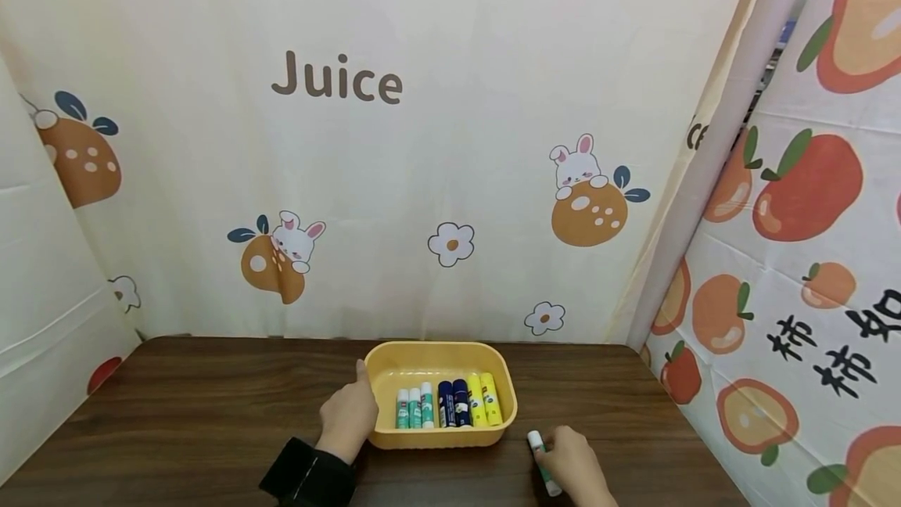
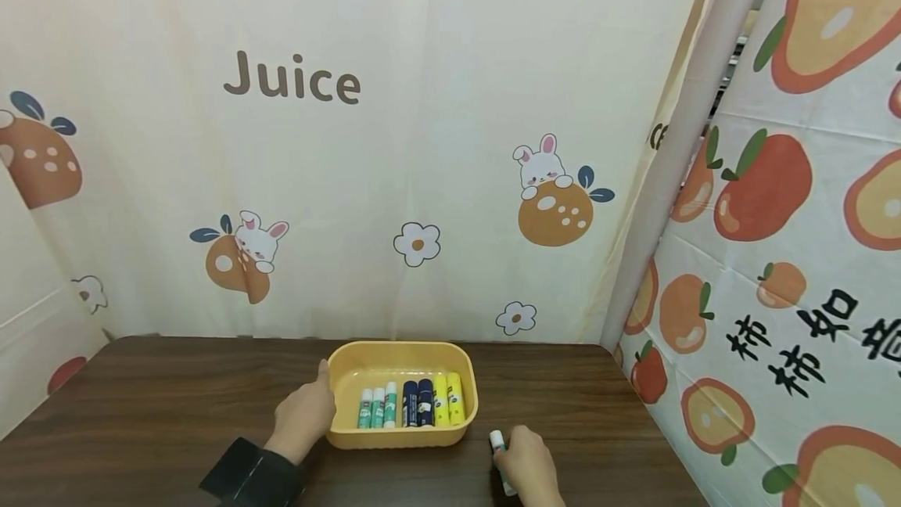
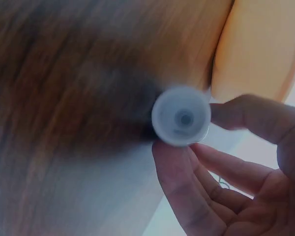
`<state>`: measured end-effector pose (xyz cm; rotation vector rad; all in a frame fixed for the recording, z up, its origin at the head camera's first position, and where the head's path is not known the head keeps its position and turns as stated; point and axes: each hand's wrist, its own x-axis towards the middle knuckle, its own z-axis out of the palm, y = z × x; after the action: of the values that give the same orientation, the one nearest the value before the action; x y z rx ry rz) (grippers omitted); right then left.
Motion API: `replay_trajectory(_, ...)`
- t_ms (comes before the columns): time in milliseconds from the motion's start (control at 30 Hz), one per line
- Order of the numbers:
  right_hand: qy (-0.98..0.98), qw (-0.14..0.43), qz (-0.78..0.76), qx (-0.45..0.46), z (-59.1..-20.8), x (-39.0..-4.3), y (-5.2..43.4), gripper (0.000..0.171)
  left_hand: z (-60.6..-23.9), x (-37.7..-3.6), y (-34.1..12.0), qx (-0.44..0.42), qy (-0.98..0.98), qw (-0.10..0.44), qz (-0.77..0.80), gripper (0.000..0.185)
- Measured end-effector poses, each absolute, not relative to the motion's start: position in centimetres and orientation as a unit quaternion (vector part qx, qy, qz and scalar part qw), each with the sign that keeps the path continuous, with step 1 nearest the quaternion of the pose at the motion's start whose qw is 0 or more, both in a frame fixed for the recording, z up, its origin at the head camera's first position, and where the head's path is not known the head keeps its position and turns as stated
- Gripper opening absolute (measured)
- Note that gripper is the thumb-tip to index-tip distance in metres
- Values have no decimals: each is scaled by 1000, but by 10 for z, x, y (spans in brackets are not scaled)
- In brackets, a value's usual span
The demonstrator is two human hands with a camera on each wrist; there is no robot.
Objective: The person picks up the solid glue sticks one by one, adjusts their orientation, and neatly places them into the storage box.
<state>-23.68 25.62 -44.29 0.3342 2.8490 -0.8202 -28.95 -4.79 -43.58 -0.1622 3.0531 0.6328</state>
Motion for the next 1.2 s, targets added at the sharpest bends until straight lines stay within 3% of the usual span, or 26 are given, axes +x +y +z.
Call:
replay_trajectory(167,941,114,-306,93,-439,-237,257,47,-435,-290,-48,-55,977,11,204,56)
replay_trajectory(300,927,134,-344,59,-424,-230,251,48,-435,-290,-48,-54,977,13,206,56)
replay_trajectory(600,923,68,-377,-32,-377,-244,202,51,-435,-289,-48,-54,977,9,207,56)
replay_trajectory(867,921,9,-387,-56,-398,-284,152,50,-439,-292,-47,-62,975,32,213,58)
replay_trajectory(1200,939,6,-336,-76,-429,-302,129,42,-439,-290,-47,-59,976,8,211,56)
